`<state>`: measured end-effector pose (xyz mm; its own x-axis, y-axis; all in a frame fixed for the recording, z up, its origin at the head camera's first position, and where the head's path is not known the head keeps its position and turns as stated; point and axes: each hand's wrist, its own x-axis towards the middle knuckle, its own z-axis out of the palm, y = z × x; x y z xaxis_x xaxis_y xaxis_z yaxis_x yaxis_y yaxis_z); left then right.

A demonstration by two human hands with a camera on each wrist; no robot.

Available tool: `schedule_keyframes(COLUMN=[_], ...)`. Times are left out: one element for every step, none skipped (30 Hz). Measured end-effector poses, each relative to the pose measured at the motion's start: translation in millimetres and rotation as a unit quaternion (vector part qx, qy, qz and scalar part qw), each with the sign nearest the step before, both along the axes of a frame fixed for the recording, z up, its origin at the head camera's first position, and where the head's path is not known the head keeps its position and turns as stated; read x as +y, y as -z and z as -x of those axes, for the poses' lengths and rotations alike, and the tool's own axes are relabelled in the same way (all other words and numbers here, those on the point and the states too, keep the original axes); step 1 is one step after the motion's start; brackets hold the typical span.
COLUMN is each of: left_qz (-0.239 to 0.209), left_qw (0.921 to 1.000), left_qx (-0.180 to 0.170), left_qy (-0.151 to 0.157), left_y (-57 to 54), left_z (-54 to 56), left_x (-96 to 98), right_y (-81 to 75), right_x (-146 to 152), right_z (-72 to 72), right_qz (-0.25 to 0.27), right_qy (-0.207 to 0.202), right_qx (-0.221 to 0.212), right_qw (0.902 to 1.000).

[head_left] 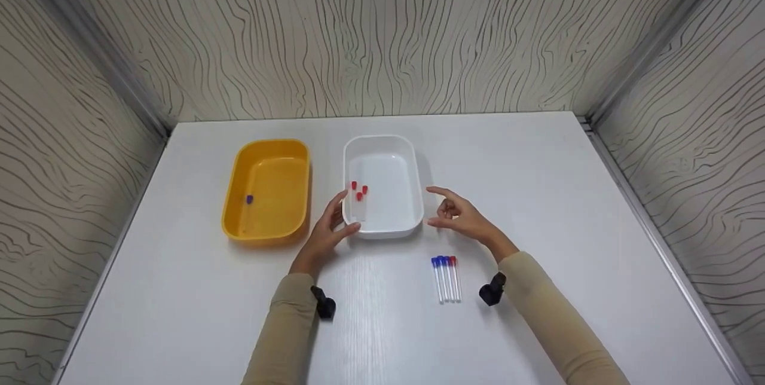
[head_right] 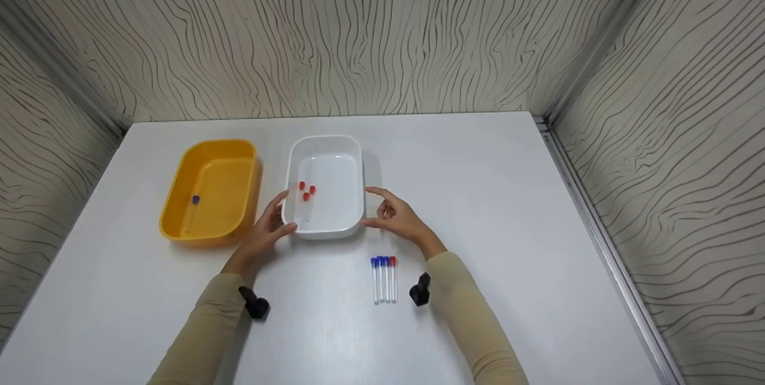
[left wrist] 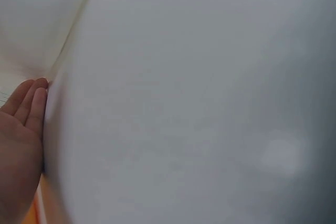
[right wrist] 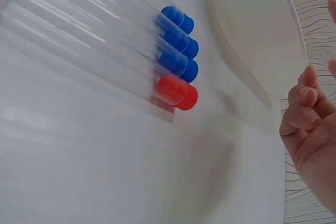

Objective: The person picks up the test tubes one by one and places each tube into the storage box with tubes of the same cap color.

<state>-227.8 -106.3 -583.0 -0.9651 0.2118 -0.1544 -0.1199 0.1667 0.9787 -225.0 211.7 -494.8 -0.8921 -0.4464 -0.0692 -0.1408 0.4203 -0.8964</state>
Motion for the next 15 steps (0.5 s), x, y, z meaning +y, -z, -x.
schedule_keyframes(left_qz=[0.0,0.0,0.002,0.005,0.007,0.008,0.008,0.007,0.008,0.006,0.005,0.004,0.003,0.002,0.002], left_qw=[1.0,1.0,1.0,1.0,1.0,1.0,0.9999,0.9999,0.9998,0.9999,0.9999,0.9999,0.9999,0.9999,1.0], left_qx=[-0.001,-0.002,-0.002,-0.001,0.0,0.002,0.008,0.013,0.016,0.016,0.016,0.015,0.015,0.011,0.008], left_qy=[0.0,-0.002,-0.002,-0.003,-0.004,-0.004,-0.003,-0.002,-0.001,0.0,0.0,0.001,0.001,0.0,-0.001], left_y=[-0.2,-0.6,-1.0,-1.8,-2.4,-2.9,-2.8,-2.6,-2.3,-2.2,-2.1,-1.8,-1.4,-1.4,-1.6], left_z=[-0.3,-0.5,-0.8,-1.2,-1.7,-2.1,-2.3,-2.4,-2.6,-2.8,-3.0,-3.1,-3.1,-2.9,-3.1], left_x=[0.0,0.2,0.3,0.6,0.7,0.8,0.7,0.5,0.3,0.1,0.0,0.0,0.0,0.1,0.2], right_y=[0.8,1.9,3.2,4.7,10.2,12.3,17.5,22.9,27.8,32.7,37.3,38.4,42.7,43.6,44.3], right_x=[1.2,2.5,3.8,5.1,7.5,8.9,11.3,13.6,15.8,18.0,20.1,21.3,23.1,23.9,25.0], right_z=[-1.4,-2.4,-3.5,-4.6,-4.1,-5.1,-4.3,-3.7,-3.5,-3.1,-2.8,-4.0,-3.9,-5.6,-7.3], right_qz=[0.001,0.003,0.003,0.005,0.007,0.01,0.015,0.018,0.021,0.023,0.025,0.027,0.025,0.023,0.02], right_qy=[0.001,0.001,0.001,0.0,-0.001,-0.003,-0.004,-0.007,-0.009,-0.011,-0.012,-0.014,-0.014,-0.015,-0.015], right_qx=[0.0,-0.001,-0.002,-0.003,-0.003,-0.004,-0.007,-0.007,-0.005,-0.005,-0.004,-0.007,-0.009,-0.009,-0.011], right_qw=[1.0,1.0,1.0,1.0,1.0,0.9999,0.9999,0.9998,0.9997,0.9997,0.9996,0.9995,0.9995,0.9996,0.9996])
